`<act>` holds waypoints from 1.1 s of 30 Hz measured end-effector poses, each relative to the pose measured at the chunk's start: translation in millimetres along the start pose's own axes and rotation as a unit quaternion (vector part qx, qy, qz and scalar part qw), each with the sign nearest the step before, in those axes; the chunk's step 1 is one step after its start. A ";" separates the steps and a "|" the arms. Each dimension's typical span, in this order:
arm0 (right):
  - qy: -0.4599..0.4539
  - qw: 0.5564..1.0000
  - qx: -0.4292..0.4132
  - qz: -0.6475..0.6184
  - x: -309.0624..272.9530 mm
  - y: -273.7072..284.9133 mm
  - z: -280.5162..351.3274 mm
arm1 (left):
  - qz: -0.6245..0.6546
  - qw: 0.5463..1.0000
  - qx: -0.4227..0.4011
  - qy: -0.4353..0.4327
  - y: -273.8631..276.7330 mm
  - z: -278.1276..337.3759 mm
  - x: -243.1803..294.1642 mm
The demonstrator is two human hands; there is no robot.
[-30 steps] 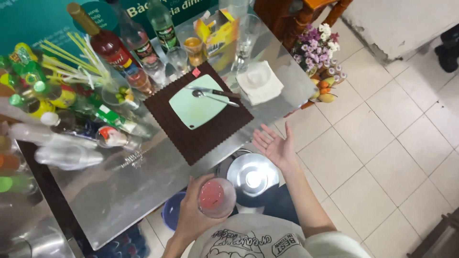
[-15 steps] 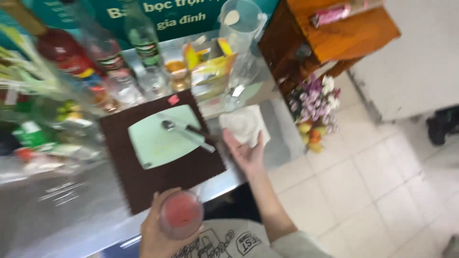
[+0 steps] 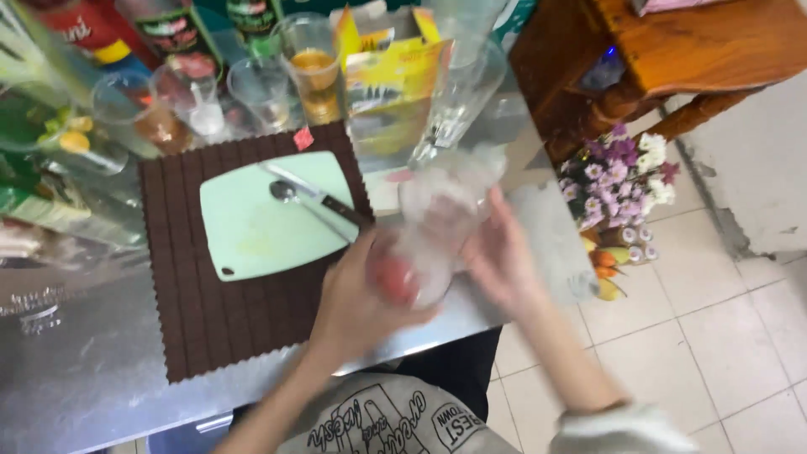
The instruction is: The person prepares a pink beverage by stirring a red liquid with ice in a shaker, adding water, and shaking the mixture. They then pour the drink into a plastic cup, add a lime wedge, and insert a straw before placing it on the counter.
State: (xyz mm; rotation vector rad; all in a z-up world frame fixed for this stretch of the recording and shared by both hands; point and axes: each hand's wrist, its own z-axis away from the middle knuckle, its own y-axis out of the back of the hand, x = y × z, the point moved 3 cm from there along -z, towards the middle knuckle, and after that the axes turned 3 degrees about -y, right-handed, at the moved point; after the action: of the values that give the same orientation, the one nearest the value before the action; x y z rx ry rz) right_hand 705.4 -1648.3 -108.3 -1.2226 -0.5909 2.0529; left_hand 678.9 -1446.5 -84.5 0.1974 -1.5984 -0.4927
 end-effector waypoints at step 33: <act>0.449 0.615 -0.086 0.643 -85.3 -65.2 31.0 | 0.146 0.978 0.005 -0.147 -36.2 -87.3 49.3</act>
State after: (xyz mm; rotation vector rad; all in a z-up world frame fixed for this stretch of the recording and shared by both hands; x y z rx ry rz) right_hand 727.2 -1668.5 -0.5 -3.0412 0.9119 1.7477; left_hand 753.6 -1515.8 -53.8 -0.1086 -1.8801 -0.2946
